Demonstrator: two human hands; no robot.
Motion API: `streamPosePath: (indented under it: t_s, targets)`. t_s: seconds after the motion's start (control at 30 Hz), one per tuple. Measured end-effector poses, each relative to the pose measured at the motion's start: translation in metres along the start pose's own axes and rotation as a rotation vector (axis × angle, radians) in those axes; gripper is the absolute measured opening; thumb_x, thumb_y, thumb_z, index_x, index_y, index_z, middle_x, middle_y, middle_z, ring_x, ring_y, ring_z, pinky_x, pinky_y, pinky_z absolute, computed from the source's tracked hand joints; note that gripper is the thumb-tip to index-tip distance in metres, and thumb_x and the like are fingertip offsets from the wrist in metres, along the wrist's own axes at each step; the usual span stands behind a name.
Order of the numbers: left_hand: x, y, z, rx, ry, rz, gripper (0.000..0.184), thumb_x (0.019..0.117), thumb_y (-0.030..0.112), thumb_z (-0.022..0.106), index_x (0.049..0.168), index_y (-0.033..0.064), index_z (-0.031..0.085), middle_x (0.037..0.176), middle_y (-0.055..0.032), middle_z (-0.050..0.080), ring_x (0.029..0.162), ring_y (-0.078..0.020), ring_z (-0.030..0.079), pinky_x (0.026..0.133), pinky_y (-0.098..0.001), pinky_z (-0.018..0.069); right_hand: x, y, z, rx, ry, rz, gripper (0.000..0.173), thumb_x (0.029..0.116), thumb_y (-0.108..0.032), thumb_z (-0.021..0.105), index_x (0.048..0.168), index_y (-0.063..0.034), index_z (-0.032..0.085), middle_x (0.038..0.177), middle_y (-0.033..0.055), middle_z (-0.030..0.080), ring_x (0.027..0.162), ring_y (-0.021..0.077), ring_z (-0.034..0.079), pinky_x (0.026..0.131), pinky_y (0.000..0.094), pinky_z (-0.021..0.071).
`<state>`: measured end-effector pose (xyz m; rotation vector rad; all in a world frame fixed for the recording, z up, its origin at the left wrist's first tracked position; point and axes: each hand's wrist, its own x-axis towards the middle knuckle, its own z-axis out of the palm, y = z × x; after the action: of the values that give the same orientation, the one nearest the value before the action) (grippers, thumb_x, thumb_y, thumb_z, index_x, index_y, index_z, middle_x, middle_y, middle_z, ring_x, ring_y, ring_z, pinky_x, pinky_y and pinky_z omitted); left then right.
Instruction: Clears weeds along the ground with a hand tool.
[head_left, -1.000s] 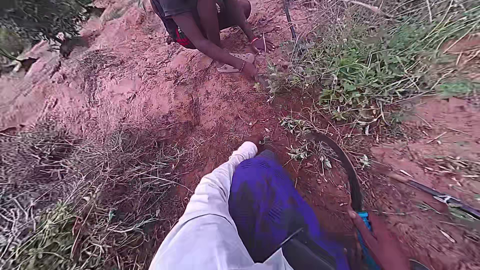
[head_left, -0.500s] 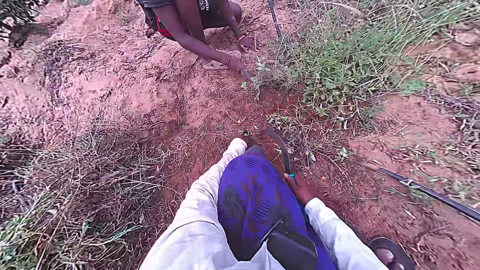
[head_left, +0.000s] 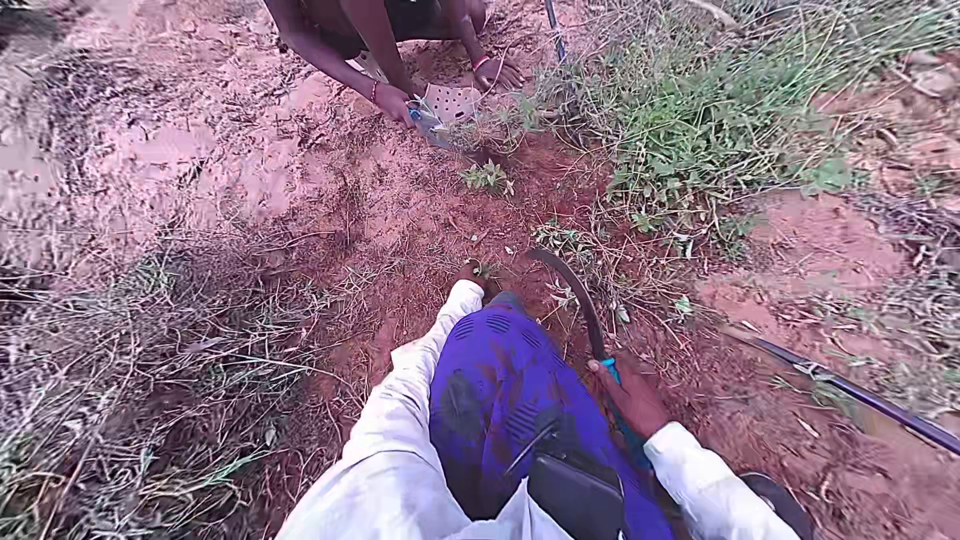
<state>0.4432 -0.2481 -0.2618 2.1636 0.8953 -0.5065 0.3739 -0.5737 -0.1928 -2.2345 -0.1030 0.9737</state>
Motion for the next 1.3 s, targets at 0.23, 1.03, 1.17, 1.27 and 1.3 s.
streamPosePath:
  t_s: [0.23,1.03,1.17,1.27,1.3]
  targets:
    - [-0.001,0.009,-0.004,0.186,-0.066,-0.027,0.048,0.1007,0.009,0.061,0.147,0.0017,0.053,0.153,-0.0256,0.05,0.146,-0.0394,0.045,0.121,-0.0543,0.0339,0.011,-0.029,0.044,-0.3,-0.219,0.234,0.053,0.1111,-0.029,0.046,0.154,0.0019,0.038,0.135,0.0313,0.06,0.128,0.045,0.059,0.107,0.0568,0.0445]
    - [0.016,-0.025,-0.007,0.305,-0.039,-0.161,0.079,0.0962,0.023,0.071,0.164,0.0173,0.03,0.165,-0.0259,0.032,0.145,-0.0451,0.044,0.116,-0.0598,0.0394,-0.009,0.004,0.018,-0.061,0.15,-0.138,0.059,0.1048,-0.039,0.055,0.125,0.0162,0.057,0.092,0.0348,0.066,0.087,0.0501,0.067,0.08,0.0654,0.0493]
    - [0.01,-0.051,-0.041,-0.039,0.109,-0.275,0.063,0.1019,0.016,0.065,0.156,-0.001,0.038,0.157,-0.0259,0.045,0.149,-0.0353,0.042,0.124,-0.0491,0.0318,0.013,0.008,0.018,0.013,0.057,-0.12,0.055,0.1077,-0.037,0.051,0.125,0.0149,0.057,0.091,0.031,0.065,0.085,0.043,0.065,0.081,0.0604,0.048]
    - [-0.002,-0.043,-0.052,-0.073,0.129,-0.28,0.063,0.1002,0.016,0.069,0.154,-0.0022,0.041,0.158,-0.0241,0.043,0.15,-0.0323,0.041,0.124,-0.0458,0.0312,0.057,-0.023,0.029,0.051,-0.103,-0.116,0.054,0.1107,-0.036,0.046,0.132,0.0127,0.056,0.116,0.0348,0.064,0.112,0.0446,0.062,0.101,0.0592,0.0432]
    - [-0.003,-0.039,-0.056,-0.061,0.129,-0.268,0.064,0.0995,0.017,0.07,0.154,-0.0026,0.041,0.159,-0.0239,0.043,0.15,-0.0317,0.04,0.124,-0.045,0.0313,0.073,-0.037,0.033,0.031,-0.164,-0.109,0.055,0.1115,-0.037,0.043,0.135,0.0119,0.054,0.124,0.0355,0.062,0.119,0.045,0.06,0.106,0.0586,0.0407]
